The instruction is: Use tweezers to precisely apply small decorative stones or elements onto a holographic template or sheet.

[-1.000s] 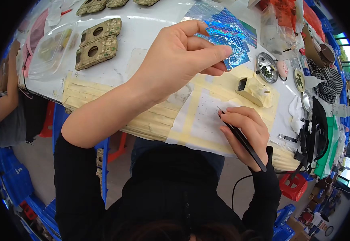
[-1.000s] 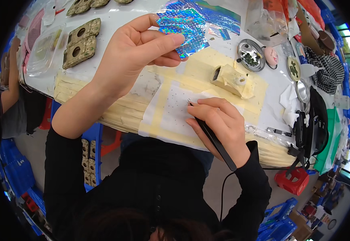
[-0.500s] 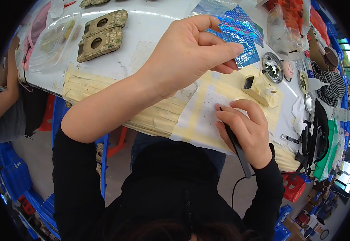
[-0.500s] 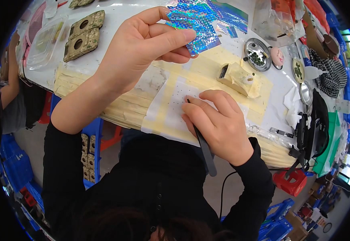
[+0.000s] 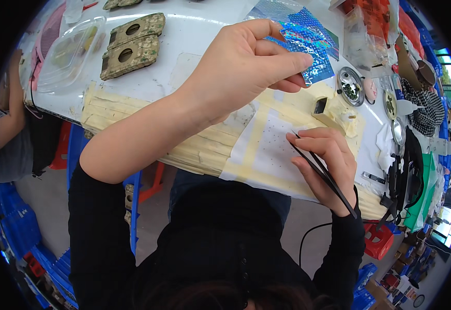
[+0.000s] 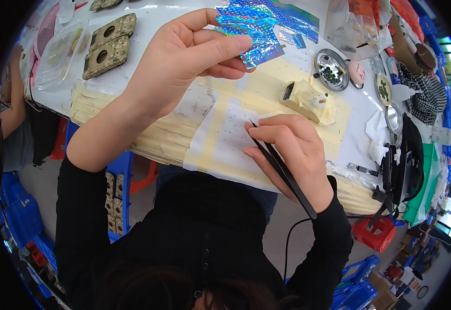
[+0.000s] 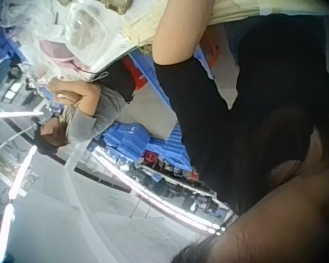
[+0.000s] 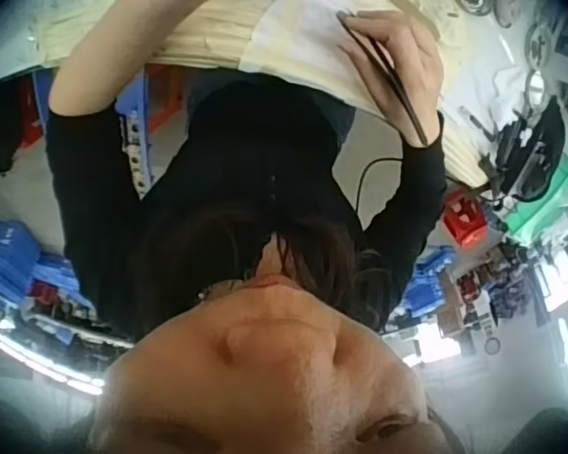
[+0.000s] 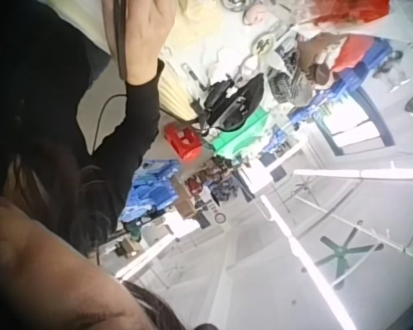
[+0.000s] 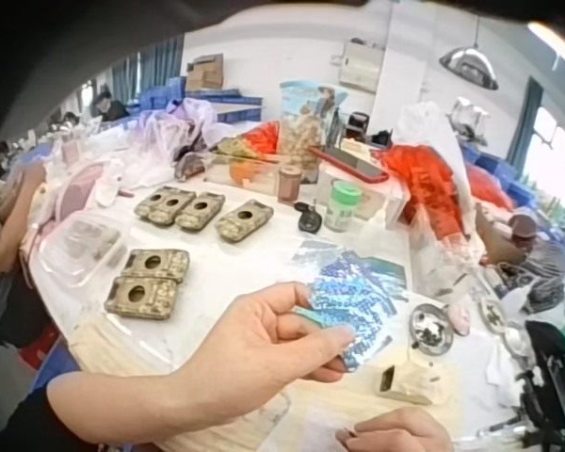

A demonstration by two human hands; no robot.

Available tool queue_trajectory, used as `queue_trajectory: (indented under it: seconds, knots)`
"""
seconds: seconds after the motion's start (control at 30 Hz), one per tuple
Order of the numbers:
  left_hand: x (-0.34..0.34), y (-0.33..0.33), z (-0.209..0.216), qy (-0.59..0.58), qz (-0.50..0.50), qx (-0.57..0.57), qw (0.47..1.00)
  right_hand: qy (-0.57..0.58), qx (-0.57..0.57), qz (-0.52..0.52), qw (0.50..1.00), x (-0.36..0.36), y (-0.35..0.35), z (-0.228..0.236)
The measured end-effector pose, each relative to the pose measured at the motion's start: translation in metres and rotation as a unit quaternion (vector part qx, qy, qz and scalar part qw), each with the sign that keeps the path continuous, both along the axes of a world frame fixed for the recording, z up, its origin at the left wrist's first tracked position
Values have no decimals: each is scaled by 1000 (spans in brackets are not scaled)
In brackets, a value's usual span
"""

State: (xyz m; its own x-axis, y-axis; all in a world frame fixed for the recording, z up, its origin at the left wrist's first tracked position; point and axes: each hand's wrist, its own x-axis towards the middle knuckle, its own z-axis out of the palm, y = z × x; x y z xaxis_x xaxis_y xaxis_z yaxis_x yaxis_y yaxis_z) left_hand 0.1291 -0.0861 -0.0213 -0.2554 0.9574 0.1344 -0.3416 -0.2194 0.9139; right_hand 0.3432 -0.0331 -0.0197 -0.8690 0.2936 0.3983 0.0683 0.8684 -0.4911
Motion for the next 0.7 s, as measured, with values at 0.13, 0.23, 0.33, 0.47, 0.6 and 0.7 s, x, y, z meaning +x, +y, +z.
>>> queue_trajectory:
  seconds: [0.13, 0.23, 0.33, 0.47, 0.6, 0.7]
  knots:
    - [0, -4, 5, 27, -9, -38, 999, 40, -38, -14, 998, 6, -2, 13]
    - [3, -5, 5, 23, -38, -58, 997, 117, -42, -13, 992, 7, 6, 24]
    - [5, -8, 8, 10, -72, -85, 994, 149, -10, -12, 989, 4, 15, 35]
    - [8, -6, 8, -1, -92, -98, 991, 158, 2, -14, 987, -10, 15, 30]
    - [9, -8, 15, -26, -108, -106, 988, 161, 58, -7, 985, -11, 17, 18]
    - [10, -9, 16, -24, -112, -113, 987, 160, 59, -8, 985, -10, 17, 16]
